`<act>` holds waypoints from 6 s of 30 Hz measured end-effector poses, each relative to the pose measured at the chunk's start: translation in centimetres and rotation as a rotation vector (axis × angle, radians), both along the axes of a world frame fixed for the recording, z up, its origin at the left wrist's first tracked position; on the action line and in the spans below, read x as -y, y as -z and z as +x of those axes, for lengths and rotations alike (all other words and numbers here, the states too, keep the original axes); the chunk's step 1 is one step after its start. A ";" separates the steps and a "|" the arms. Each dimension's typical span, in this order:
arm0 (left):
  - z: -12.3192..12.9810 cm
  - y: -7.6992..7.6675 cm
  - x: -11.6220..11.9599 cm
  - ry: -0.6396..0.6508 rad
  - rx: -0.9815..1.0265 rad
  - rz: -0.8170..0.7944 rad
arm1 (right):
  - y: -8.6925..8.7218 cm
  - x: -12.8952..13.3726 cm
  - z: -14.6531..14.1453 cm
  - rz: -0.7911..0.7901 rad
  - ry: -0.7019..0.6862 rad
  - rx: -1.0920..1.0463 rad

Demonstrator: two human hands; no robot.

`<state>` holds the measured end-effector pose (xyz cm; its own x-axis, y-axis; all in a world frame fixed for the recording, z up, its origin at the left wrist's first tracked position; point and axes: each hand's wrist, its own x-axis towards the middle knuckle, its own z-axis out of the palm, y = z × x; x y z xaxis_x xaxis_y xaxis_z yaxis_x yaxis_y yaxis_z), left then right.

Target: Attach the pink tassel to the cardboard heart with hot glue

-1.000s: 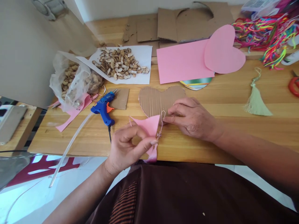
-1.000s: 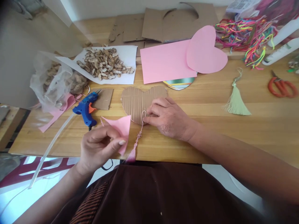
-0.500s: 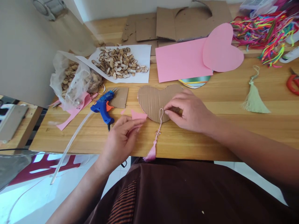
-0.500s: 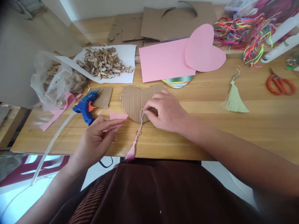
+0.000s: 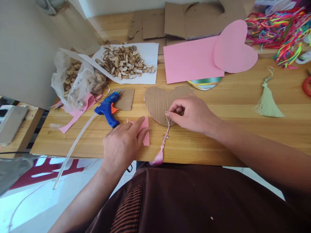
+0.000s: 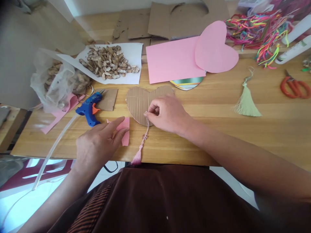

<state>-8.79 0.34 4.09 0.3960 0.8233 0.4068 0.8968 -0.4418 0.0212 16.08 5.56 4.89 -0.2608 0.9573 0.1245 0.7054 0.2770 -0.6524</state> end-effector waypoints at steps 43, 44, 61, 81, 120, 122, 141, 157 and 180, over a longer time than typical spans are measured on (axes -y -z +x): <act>2.0 1.5 -1.3 0.615 0.116 -0.121 | 0.7 -0.1 0.1 0.096 -0.023 -0.068; 1.9 1.5 -1.3 0.622 0.119 -0.120 | 0.7 -0.1 0.1 0.101 -0.026 -0.068; 2.2 1.9 -1.2 0.683 0.170 -0.142 | 1.1 -0.2 0.1 0.153 -0.049 -0.065; 2.4 2.2 -0.7 0.635 0.205 -0.135 | 1.6 -0.5 0.1 0.200 -0.039 -0.066; 2.4 2.2 -0.5 0.642 0.115 -0.114 | 1.7 -0.4 0.1 0.243 -0.030 -0.022; 2.3 2.1 -0.5 0.645 0.092 -0.114 | 1.7 -0.4 0.1 0.240 -0.028 -0.016; 2.3 2.0 -0.6 0.665 0.148 -0.093 | 1.4 -0.3 0.1 0.148 -0.010 -0.116; 2.2 2.3 -0.5 0.679 0.168 -0.105 | 1.7 -0.3 0.2 0.197 -0.076 -0.087; 2.1 2.4 -0.4 0.657 0.156 -0.108 | 1.9 -0.4 0.3 0.214 -0.073 -0.083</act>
<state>-6.64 0.78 1.67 0.7709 0.4709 0.4290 0.4256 -0.8818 0.2032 16.34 5.95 3.03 -0.3092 0.8858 0.3461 0.6250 0.4635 -0.6281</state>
